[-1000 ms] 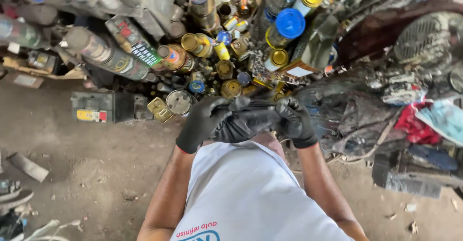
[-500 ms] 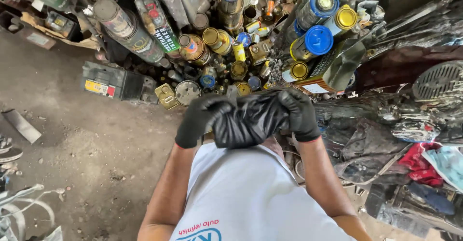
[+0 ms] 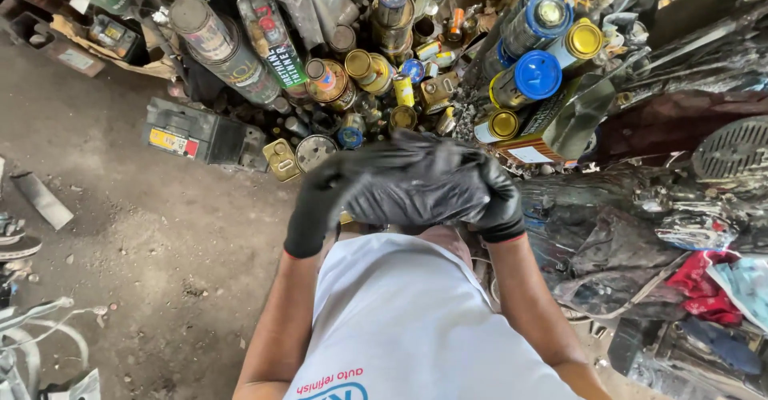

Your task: The person uses a metal rod to pry open the lid of a small metal can amidst a cluttered pile of various containers. After opening the can, they pick up a black cloth, wipe their gloved hands, and then handle a small cylindrical object.

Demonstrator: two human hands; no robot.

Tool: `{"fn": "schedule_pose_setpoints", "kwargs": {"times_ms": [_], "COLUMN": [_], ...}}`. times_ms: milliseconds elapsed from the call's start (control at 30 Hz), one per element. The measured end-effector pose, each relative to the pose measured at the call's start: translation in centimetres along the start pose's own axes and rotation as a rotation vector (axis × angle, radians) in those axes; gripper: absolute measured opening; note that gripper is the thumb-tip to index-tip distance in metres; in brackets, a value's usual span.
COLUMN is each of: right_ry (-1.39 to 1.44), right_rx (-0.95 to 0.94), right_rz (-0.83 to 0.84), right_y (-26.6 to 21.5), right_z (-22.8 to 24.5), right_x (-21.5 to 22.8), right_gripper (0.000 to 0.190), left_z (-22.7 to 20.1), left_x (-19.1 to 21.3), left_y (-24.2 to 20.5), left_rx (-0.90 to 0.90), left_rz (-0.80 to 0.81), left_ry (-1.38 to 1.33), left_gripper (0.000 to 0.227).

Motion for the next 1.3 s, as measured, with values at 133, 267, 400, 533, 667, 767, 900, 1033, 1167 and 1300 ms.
{"fn": "schedule_pose_setpoints", "kwargs": {"times_ms": [133,267,400,533,667,767,900,1033,1167,1300], "right_ry": [0.08,-0.233,-0.822,-1.25,-1.86,-1.887,-1.936,-1.819,-1.377,-1.643], "right_rx": [0.08,0.059,0.265,0.191,0.599,0.832,0.768,0.405,0.159,0.67], "right_rz": [0.106,0.053,-0.222,-0.376,-0.723,-0.552,-0.251,-0.353,-0.554,-0.119], "right_y": [-1.2,-2.3,-3.8,-4.2,-7.5,-9.0,-2.4,3.0,1.0,-0.9], "right_z": [0.7,-0.6,0.2,0.5,3.4,4.6,1.3,-0.1,0.9,-0.9], "right_x": [-2.9,-1.4,4.7,-1.8,-10.0,-18.3,-18.3,-9.4,-8.3,-14.7], "right_gripper": [0.035,0.032,0.025,0.023,0.048,0.061,0.06,0.021,0.023,0.053], "left_z": [2.7,-2.8,-1.0,-0.2,-0.6,-1.0,-3.4,-6.3,-2.2,-3.6], "left_x": [1.6,3.8,2.8,1.4,1.2,0.9,-0.9,1.1,-0.3,-2.0], "left_y": [-1.0,0.6,-0.2,-0.5,-0.5,-0.1,1.5,1.3,1.2,0.9], "left_rx": [0.215,-0.028,0.023,0.092,-0.015,0.12,0.032,-0.478,0.035,0.042], "left_rz": [-0.166,-0.108,-0.108,-0.195,-0.254,-0.204,-0.107,-0.082,-0.277,-0.162], "left_ry": [-0.591,-0.071,-0.216,-0.661,-0.926,-0.759,-0.932,-0.549,-1.046,-0.769], "left_gripper": [0.03,0.033,0.026,0.015,0.016,0.018,0.012,0.02,0.018,0.031]}}
Point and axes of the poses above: each hand's wrist, its own y-axis towards the middle knuckle, its own x-axis out of the back of the hand, z = x × y, the point moved 9 cm from there along y, towards the middle knuckle, and after that the axes turned 11 degrees about -x, right-handed, at the moved point
